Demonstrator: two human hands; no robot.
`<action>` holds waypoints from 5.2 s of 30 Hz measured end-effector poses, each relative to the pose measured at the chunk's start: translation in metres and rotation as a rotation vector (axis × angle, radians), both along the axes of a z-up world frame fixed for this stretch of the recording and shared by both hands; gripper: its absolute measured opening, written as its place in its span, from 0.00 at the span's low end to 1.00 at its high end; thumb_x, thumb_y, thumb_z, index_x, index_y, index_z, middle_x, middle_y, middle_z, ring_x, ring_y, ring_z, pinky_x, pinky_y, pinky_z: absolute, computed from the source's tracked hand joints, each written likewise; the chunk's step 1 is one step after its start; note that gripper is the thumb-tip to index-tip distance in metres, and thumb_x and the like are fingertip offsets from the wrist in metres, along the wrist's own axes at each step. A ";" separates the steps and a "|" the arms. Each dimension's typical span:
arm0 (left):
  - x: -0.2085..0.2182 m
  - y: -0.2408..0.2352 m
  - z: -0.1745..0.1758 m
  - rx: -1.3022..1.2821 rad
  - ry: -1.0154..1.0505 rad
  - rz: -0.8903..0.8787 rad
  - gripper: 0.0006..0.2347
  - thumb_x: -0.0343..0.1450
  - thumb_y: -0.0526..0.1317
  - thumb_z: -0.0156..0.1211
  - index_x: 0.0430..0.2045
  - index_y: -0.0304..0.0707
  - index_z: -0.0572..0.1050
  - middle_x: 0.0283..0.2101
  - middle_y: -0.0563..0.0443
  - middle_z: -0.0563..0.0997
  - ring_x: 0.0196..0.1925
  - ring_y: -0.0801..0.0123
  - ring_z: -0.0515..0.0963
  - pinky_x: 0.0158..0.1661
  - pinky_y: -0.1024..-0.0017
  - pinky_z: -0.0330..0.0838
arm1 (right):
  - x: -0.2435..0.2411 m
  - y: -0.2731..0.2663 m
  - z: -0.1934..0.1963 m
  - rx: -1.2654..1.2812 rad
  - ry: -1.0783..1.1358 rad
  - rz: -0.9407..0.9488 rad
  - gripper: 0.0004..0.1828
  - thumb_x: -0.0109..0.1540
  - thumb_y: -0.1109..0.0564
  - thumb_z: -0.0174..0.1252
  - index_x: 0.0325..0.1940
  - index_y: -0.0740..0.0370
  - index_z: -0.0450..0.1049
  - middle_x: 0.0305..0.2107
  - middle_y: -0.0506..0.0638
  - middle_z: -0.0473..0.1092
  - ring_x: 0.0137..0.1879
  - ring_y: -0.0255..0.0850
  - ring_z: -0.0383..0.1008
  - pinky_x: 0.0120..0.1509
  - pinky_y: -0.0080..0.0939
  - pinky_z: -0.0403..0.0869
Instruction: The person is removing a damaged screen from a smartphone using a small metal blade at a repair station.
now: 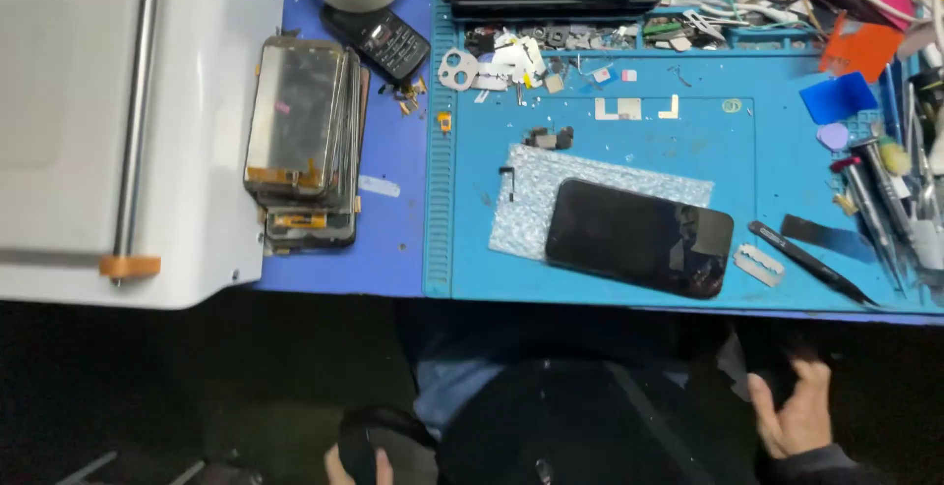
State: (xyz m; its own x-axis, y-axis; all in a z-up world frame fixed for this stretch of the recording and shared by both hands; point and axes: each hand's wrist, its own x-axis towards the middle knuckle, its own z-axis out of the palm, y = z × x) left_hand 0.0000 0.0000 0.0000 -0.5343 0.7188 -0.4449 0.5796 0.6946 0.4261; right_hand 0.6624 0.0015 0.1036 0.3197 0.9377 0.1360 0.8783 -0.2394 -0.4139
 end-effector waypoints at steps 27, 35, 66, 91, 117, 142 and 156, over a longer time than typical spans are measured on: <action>0.218 0.289 0.368 1.187 0.100 -0.920 0.13 0.68 0.38 0.71 0.44 0.36 0.79 0.46 0.50 0.81 0.49 0.54 0.76 0.51 0.61 0.71 | -0.175 0.232 0.308 0.240 -0.144 0.748 0.48 0.51 0.39 0.70 0.66 0.69 0.63 0.58 0.61 0.67 0.62 0.57 0.67 0.63 0.54 0.66; 0.233 0.311 0.359 1.117 0.079 -0.934 0.16 0.68 0.43 0.72 0.46 0.36 0.79 0.47 0.49 0.79 0.49 0.54 0.75 0.50 0.61 0.71 | -0.178 0.248 0.302 0.157 -0.150 0.812 0.46 0.49 0.40 0.70 0.64 0.66 0.66 0.59 0.56 0.67 0.62 0.56 0.66 0.64 0.54 0.65; 0.233 0.323 0.355 1.062 0.083 -0.921 0.11 0.68 0.37 0.73 0.42 0.38 0.80 0.43 0.52 0.81 0.42 0.61 0.78 0.41 0.64 0.68 | -0.152 0.264 0.295 0.015 -0.058 0.944 0.38 0.48 0.46 0.69 0.57 0.61 0.66 0.58 0.56 0.65 0.70 0.53 0.64 0.77 0.73 0.55; 0.225 0.318 0.361 0.966 0.235 -1.022 0.17 0.66 0.35 0.71 0.49 0.40 0.78 0.40 0.52 0.78 0.44 0.59 0.75 0.42 0.63 0.68 | -0.131 0.250 0.287 0.057 -0.047 0.992 0.38 0.51 0.48 0.67 0.61 0.61 0.64 0.67 0.57 0.61 0.76 0.58 0.57 0.78 0.70 0.53; 0.230 0.326 0.342 1.038 0.263 -0.977 0.09 0.66 0.38 0.71 0.38 0.43 0.81 0.36 0.57 0.77 0.40 0.66 0.76 0.39 0.64 0.62 | -0.135 0.239 0.291 0.092 0.059 0.912 0.36 0.51 0.50 0.69 0.61 0.62 0.67 0.61 0.57 0.66 0.72 0.57 0.61 0.76 0.64 0.56; 0.231 0.324 0.351 1.014 0.304 -1.084 0.12 0.65 0.37 0.69 0.41 0.43 0.80 0.38 0.56 0.78 0.42 0.64 0.77 0.41 0.63 0.63 | -0.130 0.233 0.284 0.122 0.029 0.920 0.35 0.51 0.49 0.69 0.59 0.62 0.68 0.59 0.55 0.66 0.72 0.57 0.60 0.75 0.64 0.56; 0.225 0.323 0.355 1.145 0.373 -1.062 0.06 0.69 0.35 0.67 0.37 0.43 0.79 0.37 0.58 0.78 0.41 0.67 0.78 0.42 0.65 0.63 | -0.132 0.239 0.286 0.086 0.027 0.882 0.37 0.50 0.48 0.69 0.59 0.62 0.68 0.61 0.56 0.66 0.73 0.56 0.61 0.76 0.66 0.56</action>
